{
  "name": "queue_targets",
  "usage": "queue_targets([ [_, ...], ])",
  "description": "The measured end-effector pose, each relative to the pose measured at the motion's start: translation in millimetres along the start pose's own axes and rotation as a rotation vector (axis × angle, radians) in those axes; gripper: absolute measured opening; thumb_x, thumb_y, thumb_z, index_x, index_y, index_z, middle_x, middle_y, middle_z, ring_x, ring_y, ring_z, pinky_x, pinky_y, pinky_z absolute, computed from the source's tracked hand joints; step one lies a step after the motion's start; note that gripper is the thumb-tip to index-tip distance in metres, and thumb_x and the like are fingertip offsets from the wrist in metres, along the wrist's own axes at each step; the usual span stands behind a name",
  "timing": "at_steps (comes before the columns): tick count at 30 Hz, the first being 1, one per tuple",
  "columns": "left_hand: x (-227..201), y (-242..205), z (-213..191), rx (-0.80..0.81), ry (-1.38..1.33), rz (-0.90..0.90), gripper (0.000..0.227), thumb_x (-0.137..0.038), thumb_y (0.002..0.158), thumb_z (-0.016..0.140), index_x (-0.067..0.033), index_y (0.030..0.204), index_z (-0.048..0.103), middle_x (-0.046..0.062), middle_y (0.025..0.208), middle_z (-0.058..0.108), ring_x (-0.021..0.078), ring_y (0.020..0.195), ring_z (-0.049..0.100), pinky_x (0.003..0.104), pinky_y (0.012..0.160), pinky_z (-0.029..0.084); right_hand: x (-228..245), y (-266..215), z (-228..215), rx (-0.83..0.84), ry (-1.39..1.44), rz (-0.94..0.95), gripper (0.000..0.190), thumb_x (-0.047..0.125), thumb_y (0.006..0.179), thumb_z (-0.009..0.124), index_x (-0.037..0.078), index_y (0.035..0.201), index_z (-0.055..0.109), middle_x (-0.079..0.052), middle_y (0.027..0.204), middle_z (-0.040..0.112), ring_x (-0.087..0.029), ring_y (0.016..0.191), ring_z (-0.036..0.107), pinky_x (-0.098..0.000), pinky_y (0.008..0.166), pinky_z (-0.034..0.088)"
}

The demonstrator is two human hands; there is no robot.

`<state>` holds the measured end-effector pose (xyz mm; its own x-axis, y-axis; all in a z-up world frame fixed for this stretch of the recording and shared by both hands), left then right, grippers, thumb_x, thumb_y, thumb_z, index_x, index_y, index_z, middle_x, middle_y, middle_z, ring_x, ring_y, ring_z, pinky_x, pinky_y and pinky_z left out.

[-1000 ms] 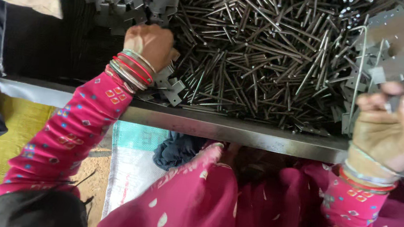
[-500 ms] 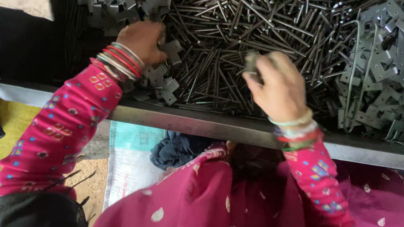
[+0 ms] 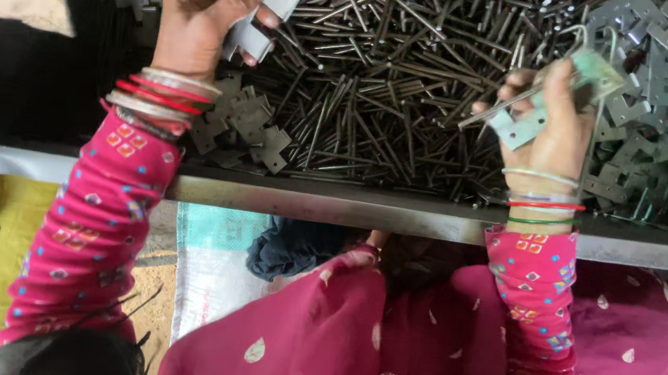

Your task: The person inserts metal rods into L-shaped metal brackets and places the assembled units into a metal tray. The person handles the parts by hand, repeatedly picking up brackets and rods, inserting the rods, and depositing the completed assemblies into the tray.

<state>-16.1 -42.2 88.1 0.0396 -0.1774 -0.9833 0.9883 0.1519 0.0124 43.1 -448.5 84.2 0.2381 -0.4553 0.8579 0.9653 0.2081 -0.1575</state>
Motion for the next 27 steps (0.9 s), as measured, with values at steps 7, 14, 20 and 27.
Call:
queue_targets([
  [7,2,-38,94,0.120,-0.122,-0.102,0.032,-0.014,0.107,0.067,0.0041,0.131,0.056,0.018,0.102,0.071,0.0184,0.083,0.071,0.030,0.067,0.056,-35,-16,50,0.125,0.120,0.397,0.035,0.029,0.106,0.055,0.005,0.131,0.058,-0.017,0.125,0.068,-0.031,0.115,0.070,-0.0595,0.092,0.061],
  [14,-18,-69,161,0.106,0.743,0.280,0.047,-0.005,0.097,0.064,0.0022,0.143,0.053,0.027,0.104,0.071,0.0394,0.086,0.072,0.041,0.075,0.057,-43,-54,82,0.089,-0.387,0.378,0.064,0.030,0.103,0.056,0.011,0.160,0.034,-0.012,0.149,0.054,-0.013,0.122,0.056,-0.0331,0.083,0.051],
  [20,-48,-79,112,0.128,0.790,0.305,0.039,0.000,0.100,0.063,-0.0001,0.138,0.057,0.023,0.099,0.069,0.0417,0.087,0.069,0.045,0.073,0.054,14,-19,3,0.110,-1.033,-0.298,0.035,0.019,0.105,0.076,0.003,0.135,0.066,-0.010,0.119,0.075,-0.015,0.105,0.073,-0.0286,0.089,0.060],
  [27,-127,-69,18,-0.108,1.320,0.568,0.029,0.003,0.102,0.063,-0.0008,0.130,0.057,0.020,0.099,0.065,0.0395,0.092,0.065,0.047,0.081,0.053,57,33,-119,-0.007,-2.000,-0.477,0.049,0.047,0.103,0.070,0.000,0.116,0.070,-0.024,0.103,0.073,-0.042,0.097,0.070,-0.0521,0.093,0.054],
])
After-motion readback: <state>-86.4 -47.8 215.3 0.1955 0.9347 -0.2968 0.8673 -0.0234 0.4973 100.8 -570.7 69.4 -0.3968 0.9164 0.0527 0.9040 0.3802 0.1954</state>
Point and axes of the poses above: each hand's wrist, its own y-axis towards the middle knuckle, its own z-axis out of the palm, x = y × z, the point moved 4 cm from there along y, towards the middle knuckle
